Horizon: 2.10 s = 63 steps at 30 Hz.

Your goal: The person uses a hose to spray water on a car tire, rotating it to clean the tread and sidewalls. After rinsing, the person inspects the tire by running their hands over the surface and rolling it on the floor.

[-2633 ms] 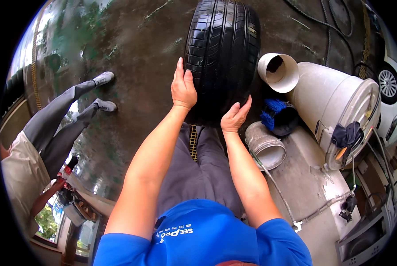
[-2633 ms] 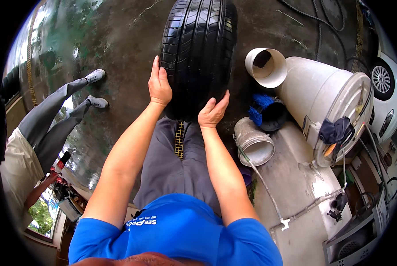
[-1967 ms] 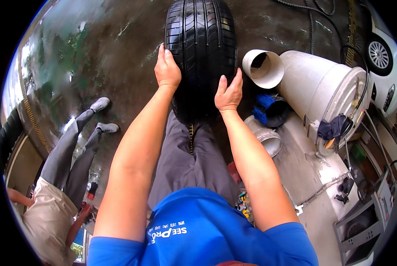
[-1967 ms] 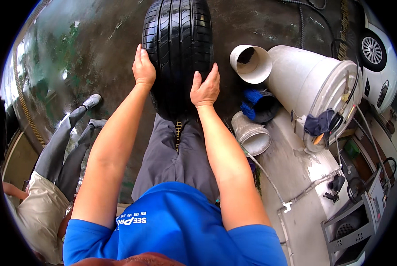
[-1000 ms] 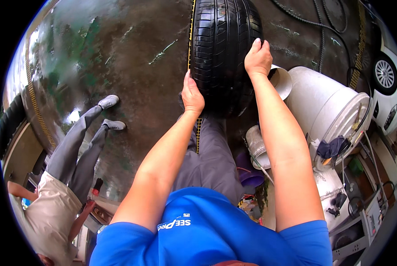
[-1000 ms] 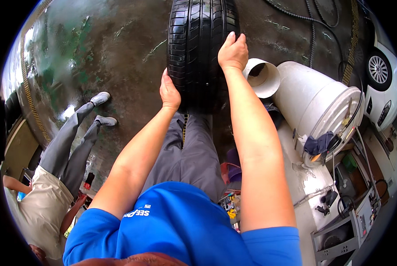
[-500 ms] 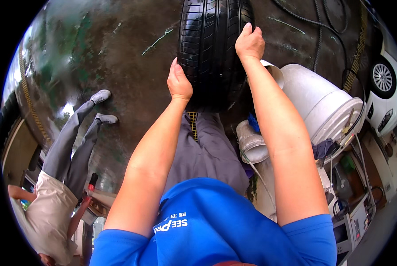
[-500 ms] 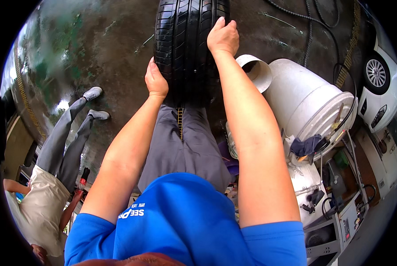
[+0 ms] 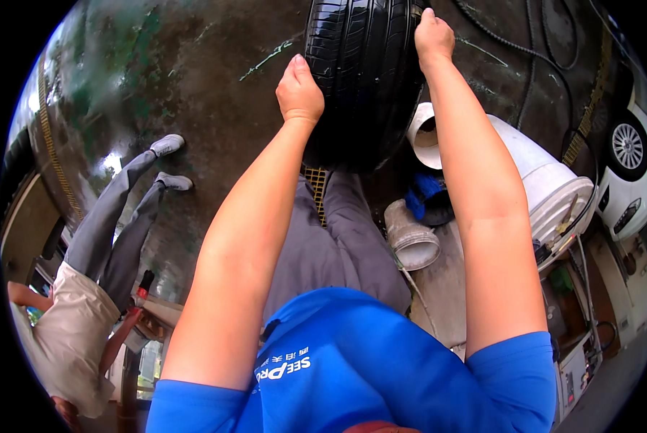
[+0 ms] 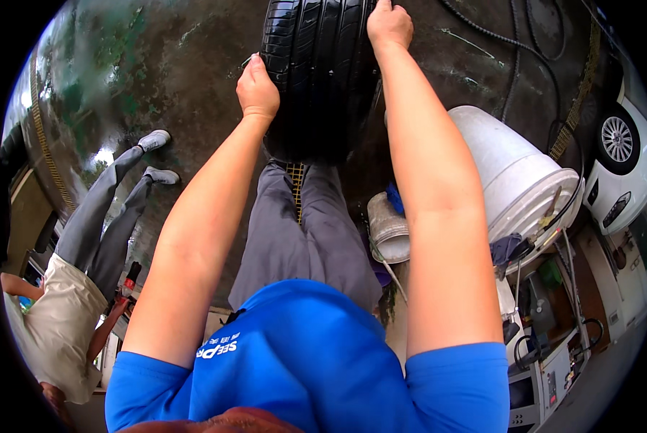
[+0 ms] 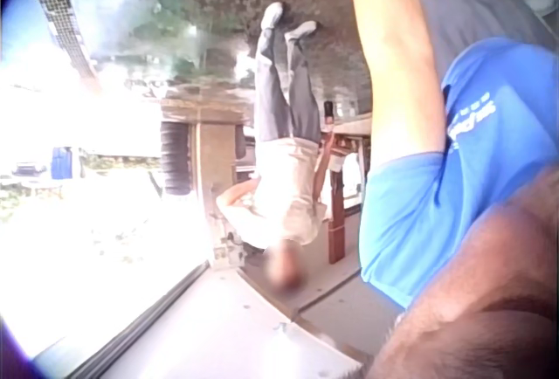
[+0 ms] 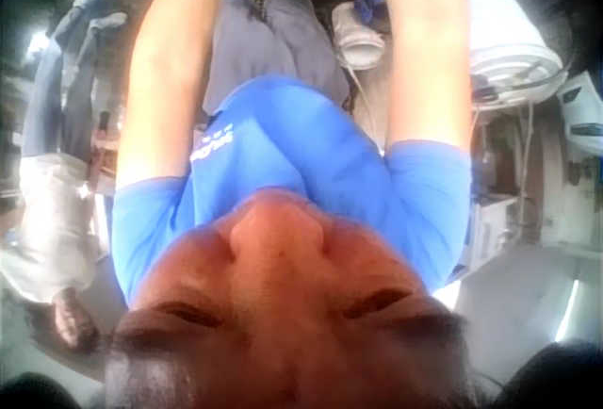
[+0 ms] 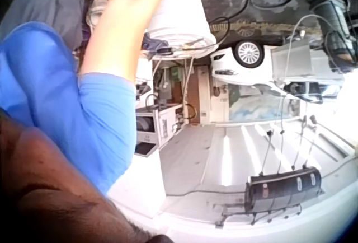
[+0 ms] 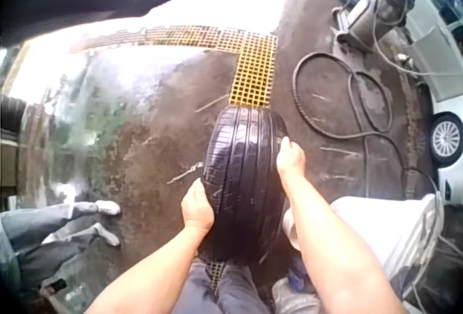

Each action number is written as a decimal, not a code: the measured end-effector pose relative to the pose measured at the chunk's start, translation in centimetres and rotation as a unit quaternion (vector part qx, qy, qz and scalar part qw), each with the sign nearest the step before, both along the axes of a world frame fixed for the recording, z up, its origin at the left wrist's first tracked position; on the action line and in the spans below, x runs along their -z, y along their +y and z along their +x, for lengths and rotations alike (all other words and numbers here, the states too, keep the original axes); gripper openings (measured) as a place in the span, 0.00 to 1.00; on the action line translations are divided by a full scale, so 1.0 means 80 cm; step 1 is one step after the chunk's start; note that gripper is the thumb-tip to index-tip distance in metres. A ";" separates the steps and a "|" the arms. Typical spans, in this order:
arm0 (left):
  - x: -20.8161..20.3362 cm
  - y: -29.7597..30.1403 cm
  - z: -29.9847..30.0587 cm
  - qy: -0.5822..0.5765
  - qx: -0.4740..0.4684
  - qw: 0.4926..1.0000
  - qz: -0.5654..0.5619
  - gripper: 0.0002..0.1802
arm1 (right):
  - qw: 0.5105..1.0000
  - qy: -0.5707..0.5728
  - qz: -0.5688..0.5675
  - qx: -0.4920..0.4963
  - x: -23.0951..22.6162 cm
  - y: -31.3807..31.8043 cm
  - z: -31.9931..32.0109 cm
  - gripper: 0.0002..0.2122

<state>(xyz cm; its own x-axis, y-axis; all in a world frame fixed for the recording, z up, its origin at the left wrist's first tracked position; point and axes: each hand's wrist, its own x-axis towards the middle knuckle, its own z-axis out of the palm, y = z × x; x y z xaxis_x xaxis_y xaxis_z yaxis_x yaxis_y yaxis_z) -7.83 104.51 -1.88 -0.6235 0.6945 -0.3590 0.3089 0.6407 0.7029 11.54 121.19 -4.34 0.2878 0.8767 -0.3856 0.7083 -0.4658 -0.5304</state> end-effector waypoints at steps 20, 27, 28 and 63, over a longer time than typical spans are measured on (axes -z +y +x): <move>-0.006 0.115 0.000 0.014 0.007 0.996 -0.090 0.30 | 0.978 0.039 0.206 -0.017 -0.019 -0.205 -0.005 0.31; -0.003 0.134 -0.007 0.011 0.000 0.995 -0.096 0.29 | 0.978 0.034 0.204 -0.020 -0.020 -0.188 -0.011 0.31; -0.004 0.135 -0.007 0.009 -0.001 0.995 -0.099 0.28 | 0.979 0.036 0.202 -0.019 -0.021 -0.187 -0.012 0.31; -0.002 0.230 -0.018 -0.015 -0.002 0.989 -0.148 0.28 | 0.987 0.038 0.153 -0.007 -0.027 -0.094 -0.019 0.30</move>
<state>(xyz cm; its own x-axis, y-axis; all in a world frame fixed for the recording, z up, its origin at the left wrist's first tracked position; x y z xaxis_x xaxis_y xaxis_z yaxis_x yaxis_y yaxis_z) -9.30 122.94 -1.72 -0.6121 0.5541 -0.5642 0.2879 0.8206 0.4936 10.01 113.71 -2.18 0.2558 0.9590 -0.1221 0.6660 -0.2664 -0.6967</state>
